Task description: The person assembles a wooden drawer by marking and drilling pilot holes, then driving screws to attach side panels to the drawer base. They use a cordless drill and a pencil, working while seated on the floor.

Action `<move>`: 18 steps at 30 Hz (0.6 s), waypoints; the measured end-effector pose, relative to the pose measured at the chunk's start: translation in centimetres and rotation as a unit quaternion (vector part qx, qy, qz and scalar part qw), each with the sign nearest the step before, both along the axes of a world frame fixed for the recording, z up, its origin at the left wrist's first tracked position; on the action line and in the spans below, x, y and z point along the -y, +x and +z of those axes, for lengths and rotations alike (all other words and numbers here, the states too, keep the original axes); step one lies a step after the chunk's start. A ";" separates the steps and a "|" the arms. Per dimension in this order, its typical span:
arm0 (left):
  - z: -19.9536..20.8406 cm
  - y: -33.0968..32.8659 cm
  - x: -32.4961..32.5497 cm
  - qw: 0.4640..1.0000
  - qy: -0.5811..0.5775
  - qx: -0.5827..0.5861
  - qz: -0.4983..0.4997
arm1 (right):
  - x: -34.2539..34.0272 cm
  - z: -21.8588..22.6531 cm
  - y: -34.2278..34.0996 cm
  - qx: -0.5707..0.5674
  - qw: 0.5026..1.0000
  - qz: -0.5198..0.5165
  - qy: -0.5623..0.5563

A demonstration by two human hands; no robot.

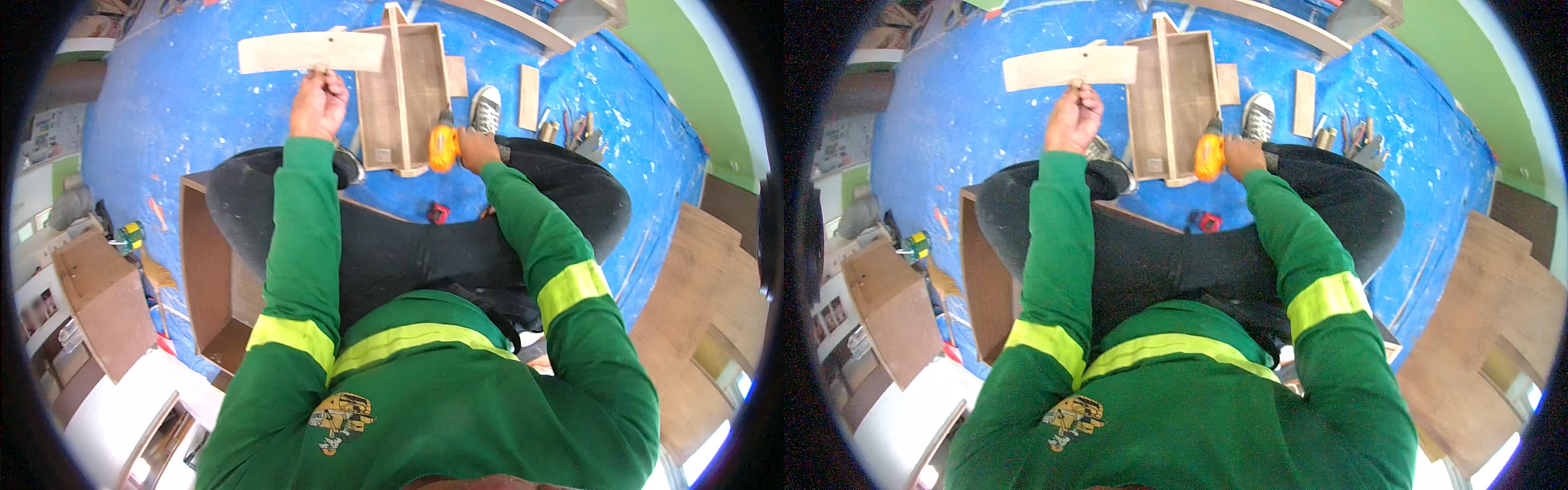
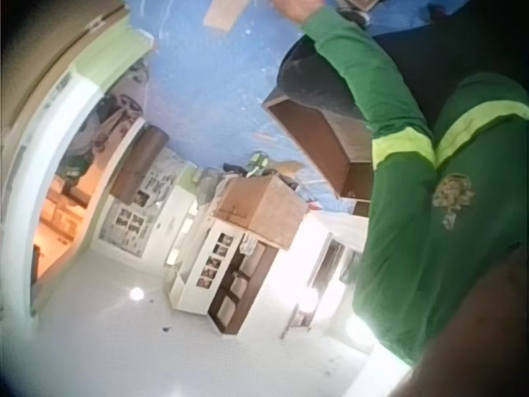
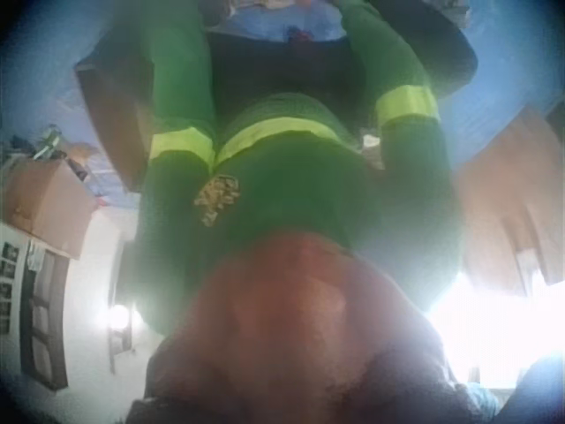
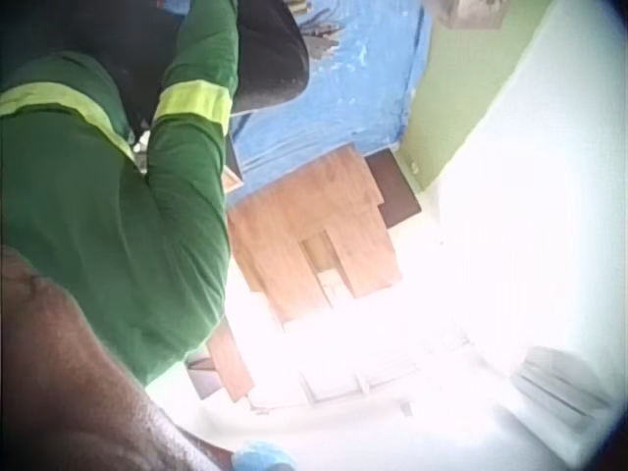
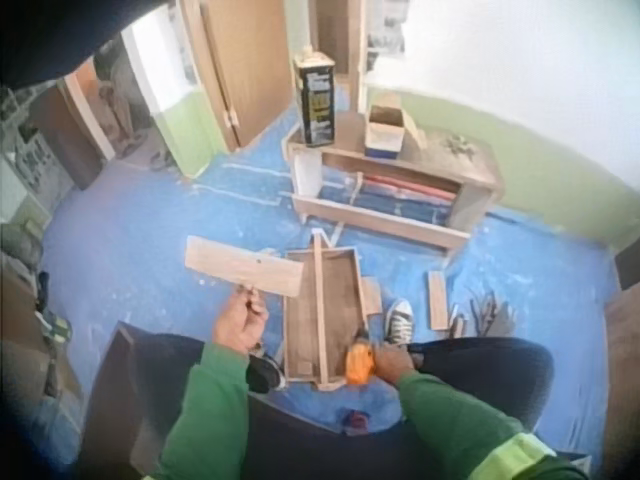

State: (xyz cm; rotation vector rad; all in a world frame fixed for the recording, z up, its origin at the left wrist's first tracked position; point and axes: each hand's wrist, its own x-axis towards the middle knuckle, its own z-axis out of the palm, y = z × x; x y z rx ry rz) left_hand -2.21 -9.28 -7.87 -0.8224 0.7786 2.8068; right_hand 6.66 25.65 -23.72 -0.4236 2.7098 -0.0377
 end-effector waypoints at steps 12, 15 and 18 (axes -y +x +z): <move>1.0 6.2 -4.4 0.995 -0.097 -0.022 -0.020 | 2.4 4.8 -4.4 -0.099 0.974 -0.058 -0.198; -1.2 6.2 -5.8 0.996 -0.084 -0.007 -0.012 | 6.2 21.2 -4.1 -0.104 0.910 -0.073 -0.396; -4.3 6.9 -8.1 0.995 -0.072 -0.060 -0.030 | 10.0 26.1 -1.2 -0.084 0.897 -0.024 -0.433</move>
